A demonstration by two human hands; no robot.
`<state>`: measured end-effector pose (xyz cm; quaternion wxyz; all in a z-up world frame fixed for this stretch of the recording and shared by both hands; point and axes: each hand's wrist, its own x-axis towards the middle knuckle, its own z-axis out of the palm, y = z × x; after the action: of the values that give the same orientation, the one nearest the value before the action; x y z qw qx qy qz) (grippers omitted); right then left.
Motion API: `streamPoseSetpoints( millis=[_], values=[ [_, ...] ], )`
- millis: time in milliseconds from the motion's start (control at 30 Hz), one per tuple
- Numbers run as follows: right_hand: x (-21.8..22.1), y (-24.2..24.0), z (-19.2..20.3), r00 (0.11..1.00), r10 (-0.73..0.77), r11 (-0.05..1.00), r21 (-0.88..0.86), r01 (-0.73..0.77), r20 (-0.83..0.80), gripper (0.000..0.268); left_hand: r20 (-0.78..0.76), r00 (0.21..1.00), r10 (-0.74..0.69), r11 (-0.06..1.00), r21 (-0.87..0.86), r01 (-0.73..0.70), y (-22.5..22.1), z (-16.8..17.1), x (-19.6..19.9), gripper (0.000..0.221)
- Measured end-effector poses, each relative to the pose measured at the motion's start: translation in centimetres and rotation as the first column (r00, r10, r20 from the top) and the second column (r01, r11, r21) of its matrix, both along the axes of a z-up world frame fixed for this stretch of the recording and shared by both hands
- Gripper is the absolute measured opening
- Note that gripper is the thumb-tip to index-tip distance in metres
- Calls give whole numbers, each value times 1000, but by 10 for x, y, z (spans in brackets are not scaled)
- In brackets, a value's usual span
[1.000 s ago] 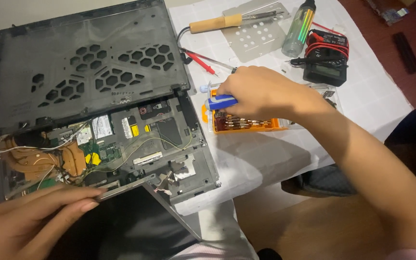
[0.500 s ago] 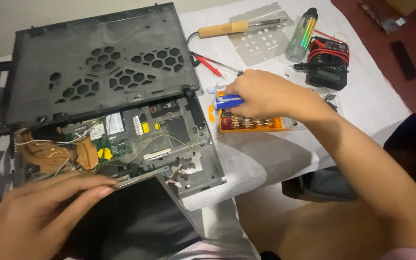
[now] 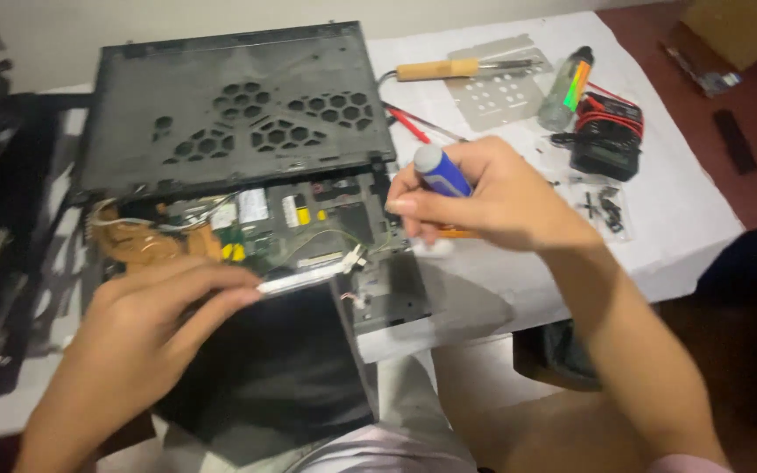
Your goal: Disassembling a laptop by removing screws and the display panel to access internal hardware.
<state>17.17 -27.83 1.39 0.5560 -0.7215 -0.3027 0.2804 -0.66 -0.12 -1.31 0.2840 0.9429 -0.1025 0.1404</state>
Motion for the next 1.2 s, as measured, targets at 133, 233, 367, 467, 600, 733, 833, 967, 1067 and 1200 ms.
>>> streamPoseSetpoints(
  millis=[133,233,367,467,600,733,833,967,1067,1200],
  values=[
    [-19,17,-4,971,90,989,-134,-61,222,21,65,998,-1,1000,11,1,0,0,2,13],
    [-29,32,-7,920,136,989,6,-149,368,11,145,989,-40,999,25,37,-2,8,5,11],
    [-39,43,-15,978,128,987,76,-142,165,15,135,989,-64,998,32,60,-1,13,4,12],
    [-50,48,-19,986,39,992,108,-57,162,15,123,991,-58,998,11,57,0,14,4,13],
    [-61,50,-22,980,-95,989,124,74,172,16,172,985,-24,1000,-7,26,-4,12,1,13],
    [-77,51,-12,967,-221,972,113,207,129,17,421,907,-30,999,-5,35,-20,15,3,13],
    [-83,50,-14,938,-297,953,108,282,178,18,515,857,-25,987,-124,103,-39,20,5,9],
    [-91,49,-20,911,-364,924,193,329,193,16,497,867,34,976,-202,78,-54,17,8,13],
    [-99,51,-18,892,-407,909,185,374,197,16,479,875,70,970,-236,52,-58,16,8,15],
    [-110,56,-14,864,-476,877,162,452,167,14,470,877,98,964,-264,34,-59,16,6,17]
  ],
)
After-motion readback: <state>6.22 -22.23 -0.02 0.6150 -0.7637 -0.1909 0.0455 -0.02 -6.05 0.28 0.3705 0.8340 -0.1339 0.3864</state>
